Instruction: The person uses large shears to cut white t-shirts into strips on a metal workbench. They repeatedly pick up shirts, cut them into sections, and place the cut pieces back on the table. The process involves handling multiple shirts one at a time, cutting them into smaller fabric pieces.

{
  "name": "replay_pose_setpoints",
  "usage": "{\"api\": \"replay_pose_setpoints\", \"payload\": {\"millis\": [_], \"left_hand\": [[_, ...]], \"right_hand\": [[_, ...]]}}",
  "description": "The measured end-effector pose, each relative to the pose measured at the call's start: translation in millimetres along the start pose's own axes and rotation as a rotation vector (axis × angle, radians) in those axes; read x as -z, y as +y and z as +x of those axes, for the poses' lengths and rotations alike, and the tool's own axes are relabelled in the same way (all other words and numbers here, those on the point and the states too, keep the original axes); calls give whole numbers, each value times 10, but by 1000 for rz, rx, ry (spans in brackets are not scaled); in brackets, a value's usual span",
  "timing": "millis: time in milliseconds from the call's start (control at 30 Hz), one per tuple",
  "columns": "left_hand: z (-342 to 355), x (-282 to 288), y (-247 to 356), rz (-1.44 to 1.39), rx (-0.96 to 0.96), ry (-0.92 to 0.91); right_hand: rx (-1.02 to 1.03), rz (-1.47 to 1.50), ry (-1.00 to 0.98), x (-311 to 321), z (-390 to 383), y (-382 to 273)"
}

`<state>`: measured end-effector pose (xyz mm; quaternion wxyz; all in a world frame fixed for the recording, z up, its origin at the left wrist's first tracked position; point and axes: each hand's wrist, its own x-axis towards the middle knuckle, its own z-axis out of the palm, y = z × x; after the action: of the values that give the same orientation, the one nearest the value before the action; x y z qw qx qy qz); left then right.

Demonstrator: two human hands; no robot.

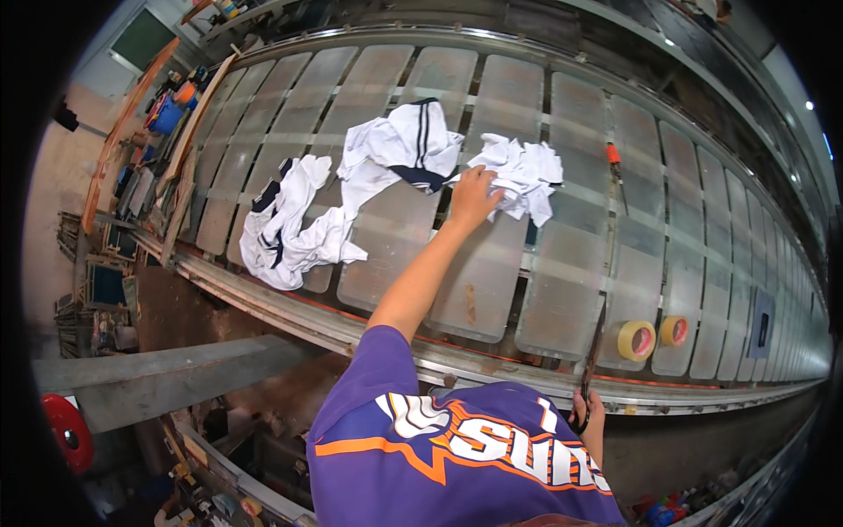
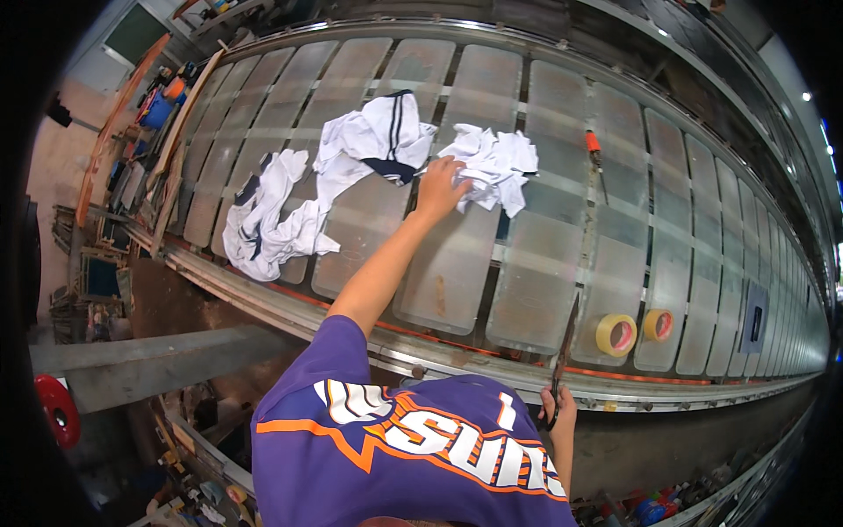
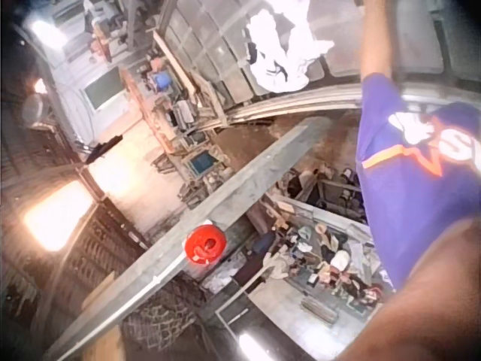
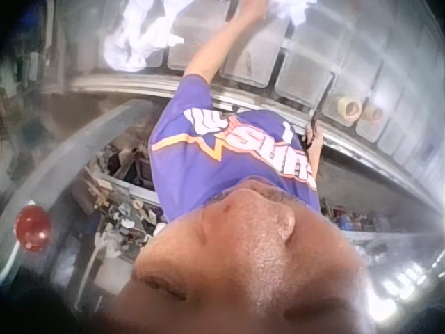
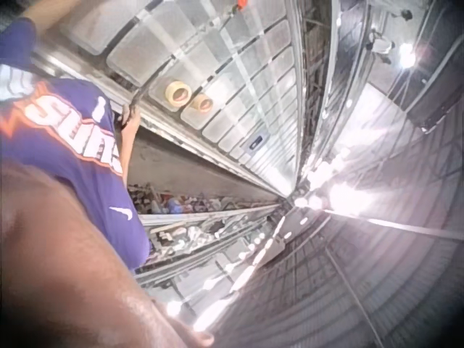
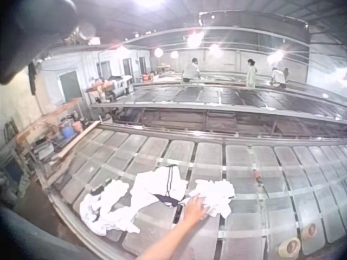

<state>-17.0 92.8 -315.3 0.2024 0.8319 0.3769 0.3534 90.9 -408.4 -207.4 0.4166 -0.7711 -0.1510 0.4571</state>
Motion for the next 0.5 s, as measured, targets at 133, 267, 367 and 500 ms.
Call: {"api": "replay_pose_setpoints", "payload": {"millis": [133,267,367,500], "left_hand": [[-197,383,-607,210,166,85],[-443,753,-974,378,134,169],[-575,859,-1053,411,209,-68],[-450,824,-1123,479,124,-122]], "right_hand": [[-47,-68,-36,51,27,74],[-18,-67,-29,29,59,127],[27,-72,-13,-98,120,-8],[50,-86,-108,-157,321,-135]]}}
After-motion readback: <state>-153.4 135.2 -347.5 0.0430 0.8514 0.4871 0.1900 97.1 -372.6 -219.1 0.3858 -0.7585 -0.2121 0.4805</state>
